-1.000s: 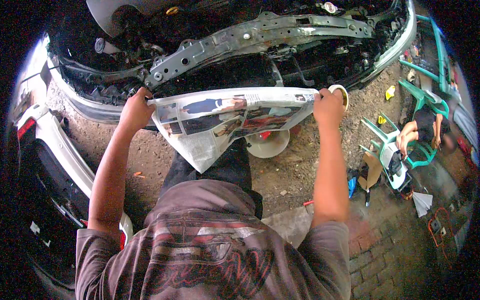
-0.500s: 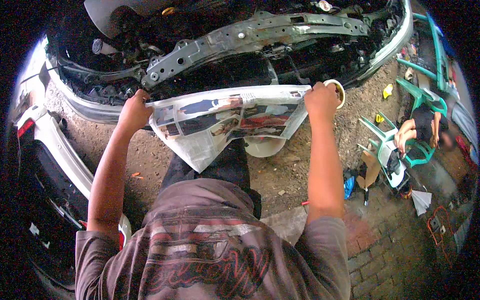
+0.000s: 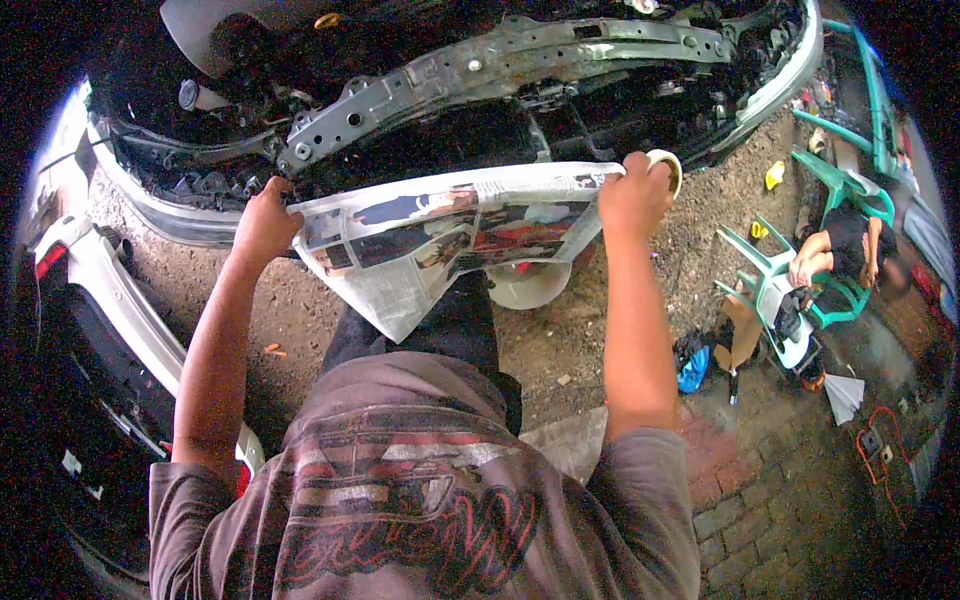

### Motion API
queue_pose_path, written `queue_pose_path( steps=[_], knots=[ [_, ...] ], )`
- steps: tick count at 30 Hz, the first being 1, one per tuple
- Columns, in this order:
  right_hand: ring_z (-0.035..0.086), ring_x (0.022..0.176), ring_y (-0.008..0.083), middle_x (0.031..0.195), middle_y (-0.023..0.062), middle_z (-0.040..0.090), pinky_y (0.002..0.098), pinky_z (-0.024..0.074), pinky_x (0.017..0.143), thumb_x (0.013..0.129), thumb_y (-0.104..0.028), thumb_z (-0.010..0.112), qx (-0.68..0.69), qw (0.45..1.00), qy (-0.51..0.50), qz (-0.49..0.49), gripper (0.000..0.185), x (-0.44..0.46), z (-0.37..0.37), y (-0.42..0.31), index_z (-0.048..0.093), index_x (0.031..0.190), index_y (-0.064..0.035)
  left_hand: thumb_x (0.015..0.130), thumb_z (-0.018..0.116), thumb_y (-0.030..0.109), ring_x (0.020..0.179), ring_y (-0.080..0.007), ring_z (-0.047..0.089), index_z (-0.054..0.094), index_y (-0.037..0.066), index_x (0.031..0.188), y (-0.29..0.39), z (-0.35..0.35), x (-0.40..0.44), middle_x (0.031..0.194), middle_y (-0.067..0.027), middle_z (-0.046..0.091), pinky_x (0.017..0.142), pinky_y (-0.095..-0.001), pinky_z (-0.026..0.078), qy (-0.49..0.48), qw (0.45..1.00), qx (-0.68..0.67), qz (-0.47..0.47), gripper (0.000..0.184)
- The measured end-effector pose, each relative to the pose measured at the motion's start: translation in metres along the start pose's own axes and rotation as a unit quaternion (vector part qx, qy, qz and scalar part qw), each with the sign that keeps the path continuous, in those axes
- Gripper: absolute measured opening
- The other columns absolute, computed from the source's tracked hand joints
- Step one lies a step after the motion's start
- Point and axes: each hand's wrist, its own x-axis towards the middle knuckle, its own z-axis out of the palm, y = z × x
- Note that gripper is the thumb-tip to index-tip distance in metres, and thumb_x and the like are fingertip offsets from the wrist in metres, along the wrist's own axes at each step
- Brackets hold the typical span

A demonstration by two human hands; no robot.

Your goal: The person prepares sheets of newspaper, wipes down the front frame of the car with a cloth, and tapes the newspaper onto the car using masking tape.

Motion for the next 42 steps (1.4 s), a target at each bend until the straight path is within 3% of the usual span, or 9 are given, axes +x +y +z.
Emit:
queue_pose_path(
  steps=[5,11,18,33,36,38,39,41,42],
  knots=[
    [0.063,0.098,0.0385,0.100,0.0129,0.060,0.0561,0.0468,0.077,0.080,-0.015,0.076,0.020,0.996,0.014,-0.085,0.020,-0.015,-0.014,-0.018,0.072,0.100,-0.0132,0.080,0.070,0.015,0.110,-0.0466,0.071,0.061,0.003,0.133,-0.002,0.003,-0.001,0.111,-0.0307,0.074,0.099,-0.0507,0.056,0.005,1.000,-0.005,0.002,0.055],
    [0.061,0.104,0.0358,0.105,0.0113,0.060,0.0535,0.0436,0.086,0.084,-0.018,0.074,0.136,0.966,0.005,-0.218,0.024,-0.043,-0.014,-0.051,0.076,0.108,-0.0138,0.081,0.070,0.015,0.108,-0.0465,0.071,0.062,0.003,0.131,-0.004,0.004,-0.001,0.109,-0.0307,0.074,0.097,-0.0508,0.056,0.017,1.000,-0.014,0.016,0.053],
    [0.061,0.110,0.0365,0.121,0.0156,0.061,0.0528,0.0422,0.093,0.087,-0.011,0.069,0.094,0.971,-0.011,-0.221,0.044,-0.059,0.006,-0.052,0.070,0.131,-0.0120,0.081,0.069,0.016,0.106,-0.0466,0.072,0.063,0.003,0.130,-0.007,0.001,-0.001,0.105,-0.0309,0.074,0.095,-0.0510,0.056,0.002,0.999,-0.033,0.011,0.051],
    [0.063,0.110,0.0322,0.122,0.0128,0.063,0.0504,0.0417,0.095,0.086,-0.009,0.071,0.059,0.958,-0.056,-0.275,0.059,-0.061,-0.001,-0.051,0.063,0.143,-0.0208,0.083,0.070,0.016,0.109,-0.0471,0.070,0.062,0.002,0.130,-0.010,-0.005,-0.009,0.109,-0.0305,0.074,0.098,-0.0516,0.055,0.009,0.999,-0.031,0.033,0.050],
    [0.063,0.110,0.0335,0.124,0.0141,0.062,0.0511,0.0419,0.096,0.086,-0.009,0.071,0.058,0.956,-0.073,-0.277,0.061,-0.058,-0.004,-0.053,0.062,0.145,-0.0210,0.081,0.075,0.013,0.107,-0.0461,0.069,0.056,0.004,0.136,0.006,-0.009,-0.022,0.110,-0.0261,0.073,0.095,-0.0525,0.055,0.014,0.998,0.021,-0.056,0.058],
    [0.063,0.111,0.0342,0.125,0.0147,0.062,0.0510,0.0421,0.096,0.086,-0.008,0.071,0.057,0.956,-0.081,-0.276,0.061,-0.057,-0.007,-0.053,0.062,0.145,-0.0212,0.081,0.073,0.009,0.113,-0.0432,0.064,0.054,0.005,0.140,0.021,-0.009,-0.040,0.116,-0.0218,0.068,0.097,-0.0511,0.053,0.227,0.956,0.088,0.164,0.063],
    [0.063,0.111,0.0348,0.127,0.0153,0.062,0.0509,0.0423,0.096,0.085,-0.008,0.071,0.059,0.955,-0.087,-0.277,0.061,-0.056,-0.007,-0.054,0.063,0.145,-0.0213,0.080,0.073,0.007,0.117,-0.0401,0.059,0.056,0.004,0.138,0.041,-0.014,-0.052,0.121,-0.0188,0.062,0.099,-0.0493,0.052,0.195,0.963,0.075,0.170,0.060],
    [0.063,0.112,0.0352,0.127,0.0154,0.061,0.0505,0.0425,0.096,0.085,-0.008,0.071,0.057,0.954,-0.090,-0.281,0.061,-0.056,-0.005,-0.052,0.063,0.145,-0.0215,0.079,0.073,0.006,0.120,-0.0395,0.059,0.060,0.004,0.134,0.058,0.005,-0.056,0.126,-0.0183,0.061,0.106,-0.0489,0.049,0.167,0.952,0.004,0.257,0.056],
    [0.063,0.113,0.0356,0.128,0.0156,0.061,0.0502,0.0427,0.096,0.085,-0.008,0.071,0.053,0.954,-0.093,-0.281,0.061,-0.056,-0.003,-0.052,0.064,0.144,-0.0217,0.082,0.075,0.011,0.129,-0.0401,0.055,0.060,0.005,0.138,0.066,0.016,-0.057,0.133,-0.0189,0.060,0.112,-0.0503,0.046,0.167,0.929,-0.015,0.331,0.057]
  ],
)
